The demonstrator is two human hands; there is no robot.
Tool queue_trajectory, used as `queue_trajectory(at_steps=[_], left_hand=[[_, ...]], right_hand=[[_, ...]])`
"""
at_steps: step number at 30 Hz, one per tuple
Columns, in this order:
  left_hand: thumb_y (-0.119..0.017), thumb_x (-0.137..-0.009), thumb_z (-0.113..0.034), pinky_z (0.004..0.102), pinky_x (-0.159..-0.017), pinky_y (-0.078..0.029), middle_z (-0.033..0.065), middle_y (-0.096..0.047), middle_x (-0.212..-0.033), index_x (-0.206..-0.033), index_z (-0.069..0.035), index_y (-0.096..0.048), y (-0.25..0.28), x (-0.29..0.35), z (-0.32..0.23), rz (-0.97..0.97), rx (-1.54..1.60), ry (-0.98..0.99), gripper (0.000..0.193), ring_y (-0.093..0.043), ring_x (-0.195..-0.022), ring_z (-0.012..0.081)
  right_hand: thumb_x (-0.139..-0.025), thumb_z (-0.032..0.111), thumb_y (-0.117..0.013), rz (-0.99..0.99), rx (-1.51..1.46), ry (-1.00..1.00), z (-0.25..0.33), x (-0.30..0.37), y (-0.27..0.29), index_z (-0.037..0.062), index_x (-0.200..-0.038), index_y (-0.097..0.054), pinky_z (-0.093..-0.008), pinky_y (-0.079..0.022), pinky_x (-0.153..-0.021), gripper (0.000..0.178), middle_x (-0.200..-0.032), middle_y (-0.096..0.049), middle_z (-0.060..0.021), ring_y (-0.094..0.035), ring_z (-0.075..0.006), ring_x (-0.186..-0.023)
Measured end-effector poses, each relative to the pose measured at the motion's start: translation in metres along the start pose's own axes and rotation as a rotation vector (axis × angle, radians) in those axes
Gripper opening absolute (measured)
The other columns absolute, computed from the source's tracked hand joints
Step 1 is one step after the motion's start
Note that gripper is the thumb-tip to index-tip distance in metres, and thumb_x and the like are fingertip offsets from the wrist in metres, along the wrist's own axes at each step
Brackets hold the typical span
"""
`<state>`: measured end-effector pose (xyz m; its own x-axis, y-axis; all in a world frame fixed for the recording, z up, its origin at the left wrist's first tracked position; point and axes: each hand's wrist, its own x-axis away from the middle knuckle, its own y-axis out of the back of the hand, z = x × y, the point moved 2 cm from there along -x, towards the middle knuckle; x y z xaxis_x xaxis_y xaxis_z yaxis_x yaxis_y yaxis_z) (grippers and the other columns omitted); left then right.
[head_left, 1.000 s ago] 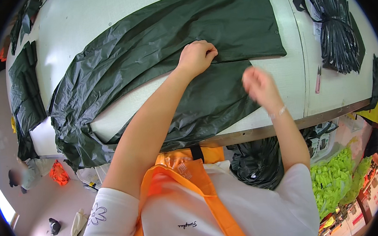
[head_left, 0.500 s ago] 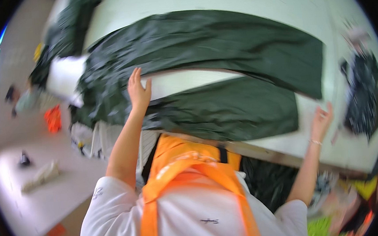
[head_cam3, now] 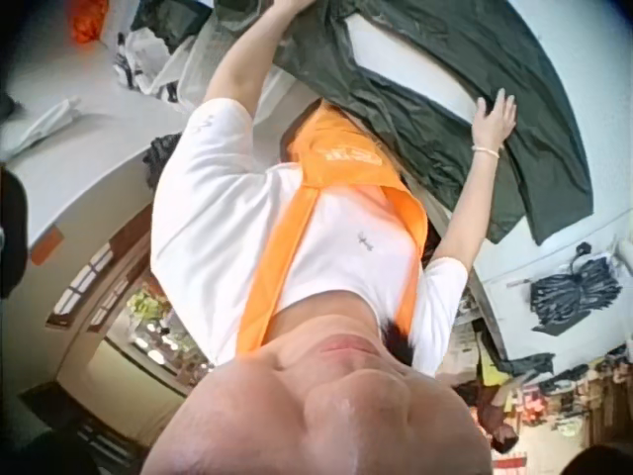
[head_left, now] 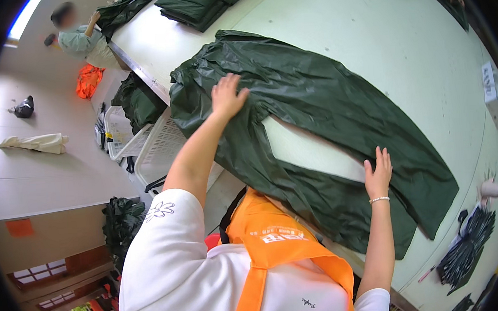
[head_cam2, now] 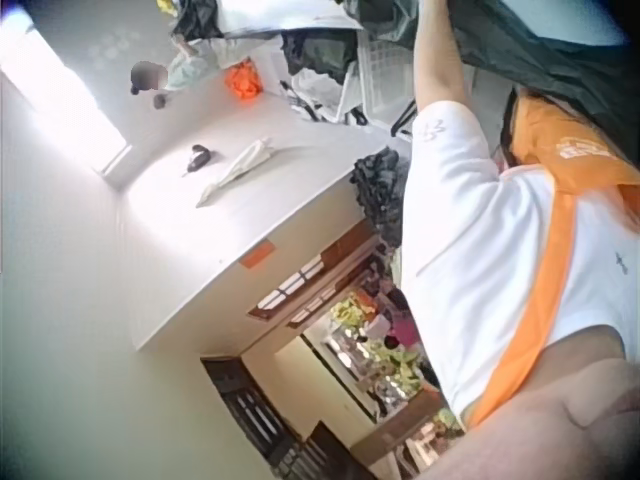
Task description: The person folds dark green fabric pieces on a white table. They unfold each piece, smooth it out, fold it in half lengthwise, then fold it again into a compact rectangle. The folded items are stacked on the table.
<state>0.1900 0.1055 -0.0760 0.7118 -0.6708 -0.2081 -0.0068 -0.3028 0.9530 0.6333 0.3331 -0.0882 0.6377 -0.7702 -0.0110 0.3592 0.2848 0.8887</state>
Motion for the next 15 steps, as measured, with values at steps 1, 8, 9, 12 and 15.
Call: queue_trajectory(at_steps=[1, 8, 9, 12, 15], left_hand=[[-0.057, -0.081, -0.047, 0.0569, -0.105, -0.022, 0.01, -0.037, -0.143, -0.132, -0.017, -0.045, -0.006, 0.004, -0.004, 0.043, 0.004, -0.077, 0.061, -0.031, -0.133, 0.0317], [-0.06, -0.081, -0.044, 0.0505, -0.108, -0.023, 0.0144, -0.033, -0.145, -0.134, -0.013, -0.044, -0.013, 0.006, 0.015, 0.169, 0.426, -0.086, 0.063, -0.028, -0.134, 0.0335], [-0.068, -0.077, -0.033, 0.046, -0.104, -0.031, 0.0159, -0.047, -0.133, -0.125, -0.007, -0.052, 0.004, -0.006, 0.031, -0.044, 0.437, -0.147, 0.056, -0.04, -0.126, 0.0341], [-0.067, -0.078, -0.026, 0.0435, -0.105, -0.028, 0.02, -0.048, -0.13, -0.12, 0.002, -0.053, 0.045, -0.009, 0.102, -0.309, 0.3, 0.165, 0.052, -0.039, -0.125, 0.0359], [-0.064, -0.08, -0.042, 0.0444, -0.103, -0.03, 0.029, -0.044, -0.128, -0.123, 0.01, -0.045, 0.064, 0.015, 0.174, -0.38, 0.012, 0.432, 0.071, -0.04, -0.122, 0.0387]], right_hand=[[-0.087, 0.026, -0.057, 0.023, 0.021, -0.005, 0.017, -0.009, -0.004, 0.0089, -0.137, -0.039, -0.0511, -0.022, -0.107, 0.055, -0.144, -0.032, -0.019, -0.029, -0.0356, -0.133], [-0.086, 0.017, -0.056, 0.021, -0.085, 0.129, 0.107, -0.043, -0.043, 0.0068, -0.132, -0.045, -0.0497, -0.023, -0.107, 0.048, -0.142, -0.036, -0.0175, -0.032, -0.0355, -0.131], [-0.085, 0.015, -0.056, -0.026, -0.033, 0.145, 0.1, -0.032, -0.042, 0.0068, -0.131, -0.046, -0.0493, -0.023, -0.106, 0.048, -0.142, -0.036, -0.0174, -0.033, -0.0357, -0.131], [-0.084, 0.008, -0.052, -0.308, 0.197, -0.071, 0.033, 0.03, -0.007, 0.0042, -0.133, -0.043, -0.0482, -0.025, -0.105, 0.05, -0.14, -0.035, -0.0238, -0.033, -0.0385, -0.129], [-0.077, 0.0, -0.051, -0.325, 0.394, -0.701, -0.097, 0.156, 0.028, -0.0009, -0.137, -0.034, -0.0409, -0.023, -0.109, 0.062, -0.14, -0.034, -0.0254, -0.03, -0.0395, -0.132]])
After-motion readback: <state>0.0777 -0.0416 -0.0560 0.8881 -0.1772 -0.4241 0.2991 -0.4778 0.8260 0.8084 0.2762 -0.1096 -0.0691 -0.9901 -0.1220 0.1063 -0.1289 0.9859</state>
